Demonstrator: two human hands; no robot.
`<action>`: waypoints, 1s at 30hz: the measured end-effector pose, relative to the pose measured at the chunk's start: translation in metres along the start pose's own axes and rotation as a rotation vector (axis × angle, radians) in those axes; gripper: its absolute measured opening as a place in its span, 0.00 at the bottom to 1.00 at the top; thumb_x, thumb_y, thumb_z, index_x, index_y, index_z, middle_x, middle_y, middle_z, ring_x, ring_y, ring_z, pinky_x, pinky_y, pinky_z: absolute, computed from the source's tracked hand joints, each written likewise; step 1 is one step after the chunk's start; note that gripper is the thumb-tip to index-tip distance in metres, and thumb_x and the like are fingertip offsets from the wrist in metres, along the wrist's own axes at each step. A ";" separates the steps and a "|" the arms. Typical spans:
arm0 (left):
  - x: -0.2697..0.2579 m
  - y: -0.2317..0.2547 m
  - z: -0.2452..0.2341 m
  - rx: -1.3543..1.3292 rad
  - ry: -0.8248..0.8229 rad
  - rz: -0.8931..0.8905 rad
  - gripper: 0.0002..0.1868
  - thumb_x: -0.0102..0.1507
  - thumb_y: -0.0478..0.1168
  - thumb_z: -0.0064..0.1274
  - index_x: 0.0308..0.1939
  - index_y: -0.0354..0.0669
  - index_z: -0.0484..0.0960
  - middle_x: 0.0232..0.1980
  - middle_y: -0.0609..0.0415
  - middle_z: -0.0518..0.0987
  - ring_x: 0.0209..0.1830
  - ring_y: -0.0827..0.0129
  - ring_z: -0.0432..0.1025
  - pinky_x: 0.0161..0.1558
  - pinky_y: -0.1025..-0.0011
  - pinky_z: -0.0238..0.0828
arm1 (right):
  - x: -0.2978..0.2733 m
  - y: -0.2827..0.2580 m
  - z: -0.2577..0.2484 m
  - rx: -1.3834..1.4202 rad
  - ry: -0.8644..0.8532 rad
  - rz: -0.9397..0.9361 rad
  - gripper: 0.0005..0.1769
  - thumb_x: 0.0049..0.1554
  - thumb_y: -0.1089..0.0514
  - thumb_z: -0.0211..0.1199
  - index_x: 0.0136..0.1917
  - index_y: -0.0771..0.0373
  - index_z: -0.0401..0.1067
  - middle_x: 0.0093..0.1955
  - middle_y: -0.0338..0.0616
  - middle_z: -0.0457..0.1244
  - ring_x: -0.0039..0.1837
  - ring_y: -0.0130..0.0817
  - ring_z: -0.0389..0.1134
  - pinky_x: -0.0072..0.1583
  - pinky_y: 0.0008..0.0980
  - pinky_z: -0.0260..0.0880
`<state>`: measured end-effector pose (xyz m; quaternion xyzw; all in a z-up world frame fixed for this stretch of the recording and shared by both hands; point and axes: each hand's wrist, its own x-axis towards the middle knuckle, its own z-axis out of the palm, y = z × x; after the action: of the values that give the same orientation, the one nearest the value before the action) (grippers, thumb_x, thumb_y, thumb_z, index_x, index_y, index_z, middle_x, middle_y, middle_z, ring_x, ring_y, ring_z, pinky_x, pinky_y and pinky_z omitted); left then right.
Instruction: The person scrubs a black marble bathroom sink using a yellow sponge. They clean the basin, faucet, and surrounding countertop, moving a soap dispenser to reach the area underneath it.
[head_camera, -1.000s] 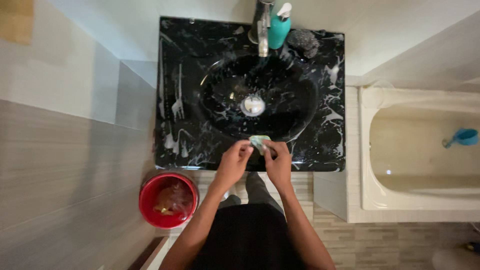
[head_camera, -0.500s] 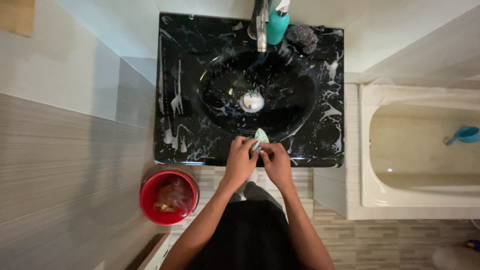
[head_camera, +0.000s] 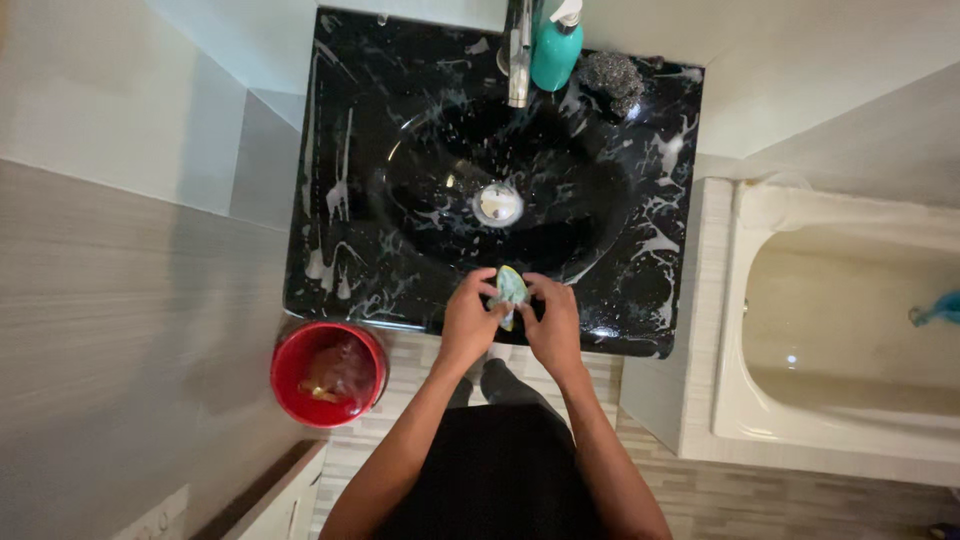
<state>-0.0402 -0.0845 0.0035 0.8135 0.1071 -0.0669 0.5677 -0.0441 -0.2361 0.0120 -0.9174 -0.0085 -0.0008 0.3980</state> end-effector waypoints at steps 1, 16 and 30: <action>-0.003 0.001 0.001 0.086 0.032 0.042 0.29 0.54 0.34 0.67 0.57 0.39 0.76 0.43 0.49 0.79 0.44 0.56 0.74 0.46 0.61 0.71 | 0.002 0.002 -0.001 0.045 -0.013 0.030 0.26 0.50 0.68 0.70 0.62 0.61 0.73 0.50 0.45 0.68 0.53 0.43 0.67 0.56 0.39 0.68; -0.009 0.023 -0.012 0.219 0.221 0.021 0.24 0.60 0.36 0.62 0.59 0.45 0.73 0.45 0.45 0.77 0.47 0.48 0.72 0.47 0.53 0.68 | 0.033 0.015 -0.007 0.335 -0.154 0.041 0.18 0.57 0.66 0.67 0.61 0.62 0.73 0.41 0.39 0.70 0.41 0.22 0.68 0.42 0.25 0.67; -0.005 0.000 -0.019 0.396 0.139 0.438 0.15 0.64 0.31 0.53 0.55 0.39 0.82 0.61 0.48 0.80 0.69 0.48 0.68 0.72 0.53 0.61 | 0.042 0.012 -0.007 0.321 -0.165 0.127 0.10 0.59 0.62 0.65 0.56 0.62 0.77 0.38 0.40 0.69 0.37 0.22 0.64 0.41 0.26 0.66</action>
<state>-0.0454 -0.0674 0.0111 0.9146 -0.0475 0.0933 0.3905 -0.0020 -0.2485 0.0079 -0.8378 0.0170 0.1010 0.5363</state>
